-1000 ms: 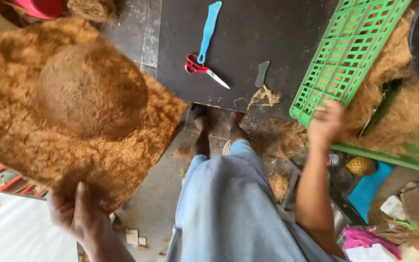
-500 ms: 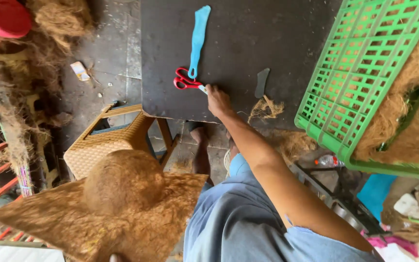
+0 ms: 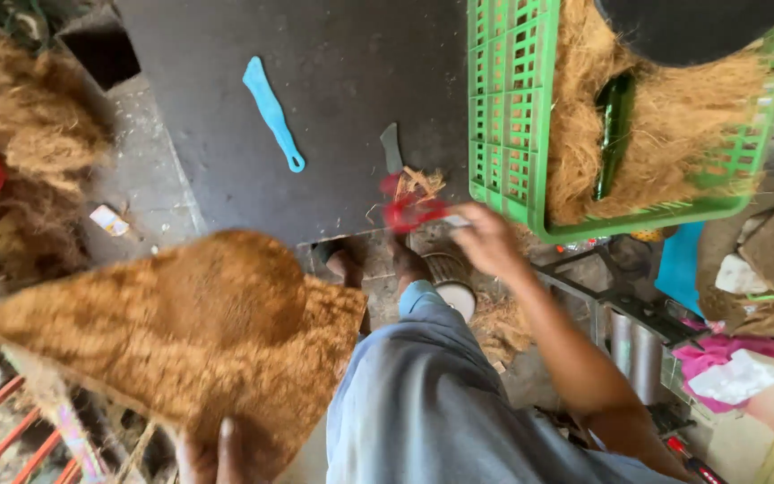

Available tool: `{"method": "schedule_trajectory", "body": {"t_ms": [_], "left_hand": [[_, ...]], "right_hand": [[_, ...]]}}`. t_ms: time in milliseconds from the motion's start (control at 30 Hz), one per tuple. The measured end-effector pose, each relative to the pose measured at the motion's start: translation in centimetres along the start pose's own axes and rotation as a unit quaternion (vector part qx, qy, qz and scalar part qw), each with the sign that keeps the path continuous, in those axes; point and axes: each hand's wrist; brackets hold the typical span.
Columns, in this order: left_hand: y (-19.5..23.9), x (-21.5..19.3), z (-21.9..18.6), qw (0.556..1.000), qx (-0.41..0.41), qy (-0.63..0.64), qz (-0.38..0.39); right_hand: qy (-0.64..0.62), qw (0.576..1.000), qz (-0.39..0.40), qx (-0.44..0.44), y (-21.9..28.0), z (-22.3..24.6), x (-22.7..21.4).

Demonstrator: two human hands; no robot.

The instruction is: The person places a coconut-fiber hat on a workbench, retrieves a hammer and a metal punch, then sits on the floor. They repeatedly position the punch on the hat brim and strike it with the hammer to create a series of holes along the edge.

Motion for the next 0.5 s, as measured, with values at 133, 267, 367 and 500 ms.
{"method": "schedule_trajectory", "body": {"t_ms": [133, 267, 367, 500], "left_hand": [[-2.8, 3.4, 1.4, 0.994, 0.067, -0.082, 0.017], [-3.6, 4.1, 3.3, 0.995, 0.066, -0.050, 0.055], [-3.9, 3.9, 4.6, 0.995, 0.059, -0.050, 0.059], [-4.0, 3.4, 5.7, 0.996, 0.047, -0.050, 0.049]], "right_hand": [[-0.025, 0.969, -0.227, 0.095, 2.3, -4.9, -7.3], [0.035, 0.949, -0.281, 0.141, -0.7, -12.8, -10.6], [0.134, 0.933, -0.288, 0.168, -2.1, -15.3, -10.8], [0.119, 0.924, -0.363, -0.009, -3.3, -7.7, -7.0]]}}
Point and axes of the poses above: each hand's wrist, its own y-axis away from the middle knuckle, its own x-axis out of the palm, z = x × y, and after that the axes turned 13 degrees about -x, right-handed
